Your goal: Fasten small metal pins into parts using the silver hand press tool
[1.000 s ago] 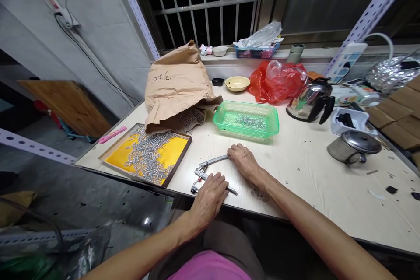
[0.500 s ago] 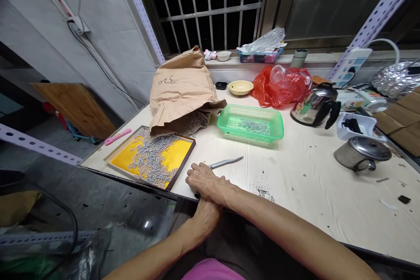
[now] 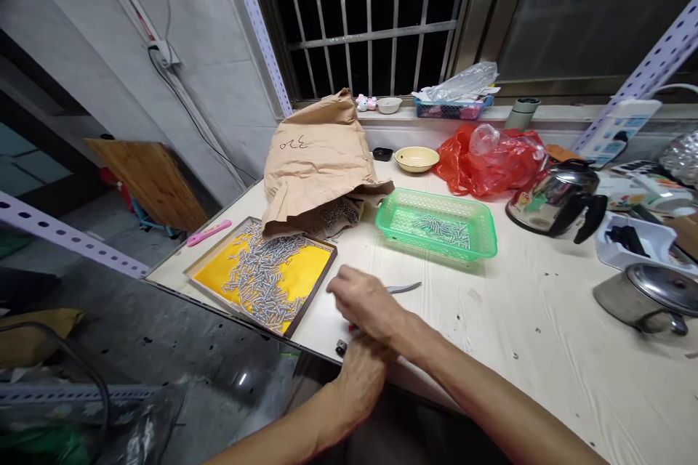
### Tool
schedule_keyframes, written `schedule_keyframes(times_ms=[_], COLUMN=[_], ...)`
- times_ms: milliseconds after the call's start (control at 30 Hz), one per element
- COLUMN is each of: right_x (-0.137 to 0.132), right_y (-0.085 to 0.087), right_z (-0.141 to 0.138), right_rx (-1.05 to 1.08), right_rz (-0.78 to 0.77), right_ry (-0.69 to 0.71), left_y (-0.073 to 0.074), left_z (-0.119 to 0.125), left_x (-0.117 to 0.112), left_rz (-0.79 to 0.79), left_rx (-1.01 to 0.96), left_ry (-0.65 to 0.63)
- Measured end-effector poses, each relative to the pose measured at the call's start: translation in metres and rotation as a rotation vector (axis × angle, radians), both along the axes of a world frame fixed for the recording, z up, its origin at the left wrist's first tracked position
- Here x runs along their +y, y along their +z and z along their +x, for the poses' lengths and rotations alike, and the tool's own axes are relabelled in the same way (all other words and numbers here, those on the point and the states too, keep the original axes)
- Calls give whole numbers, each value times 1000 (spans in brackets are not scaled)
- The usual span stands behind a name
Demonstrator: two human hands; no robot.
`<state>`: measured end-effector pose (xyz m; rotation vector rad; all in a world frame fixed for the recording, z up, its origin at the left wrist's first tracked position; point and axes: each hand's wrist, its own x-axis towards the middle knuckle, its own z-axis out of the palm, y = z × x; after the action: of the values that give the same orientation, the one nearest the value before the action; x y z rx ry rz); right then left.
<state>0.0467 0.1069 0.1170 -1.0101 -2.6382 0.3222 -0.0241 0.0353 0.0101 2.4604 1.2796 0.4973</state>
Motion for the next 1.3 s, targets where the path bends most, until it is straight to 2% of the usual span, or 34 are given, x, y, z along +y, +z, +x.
schedule_keyframes(times_ms=[33, 100, 167, 267, 367, 433, 567, 633, 733, 867, 1033, 1200, 1300], right_x=[4, 17, 36, 69, 83, 73, 20, -8, -37, -53, -61, -63, -62], right_y=[11, 30, 38, 27, 2, -12, -37, -50, -70, -82, -72, -68, -73], right_z=[14, 48, 85, 133, 161, 164, 145, 133, 122, 122, 128, 125, 122], right_rx=[48, 280, 371, 312, 139, 116, 197, 209, 194, 189, 168, 188, 178], right_rz=[36, 199, 360, 467, 421, 386, 238, 137, 22, -71, -198, -191, -183], right_ry=[-47, -238, -407, -553, -561, -544, -406, -338, -307, -312, -236, -231, -253], left_y=[5, 11, 14, 20, 36, 53, 86, 92, 89, 83, 86, 91, 90], left_z=[4, 14, 25, 36, 19, -15, -117, -163, -203, -209, -201, -199, -199], left_x=[3, 10, 16, 19, 21, 27, 49, 59, 67, 68, 67, 64, 63], left_rz=[35, 115, 170, 195, 217, 209, 119, 57, -44, -88, -85, -76, -55], left_rx=[28, 89, 133, 95, 2, -41, 71, 144, 193, 228, 339, 442, 441], left_ry=[-23, -63, -77, -79, -24, 93, 485, 630, 680, 642, 601, 494, 516])
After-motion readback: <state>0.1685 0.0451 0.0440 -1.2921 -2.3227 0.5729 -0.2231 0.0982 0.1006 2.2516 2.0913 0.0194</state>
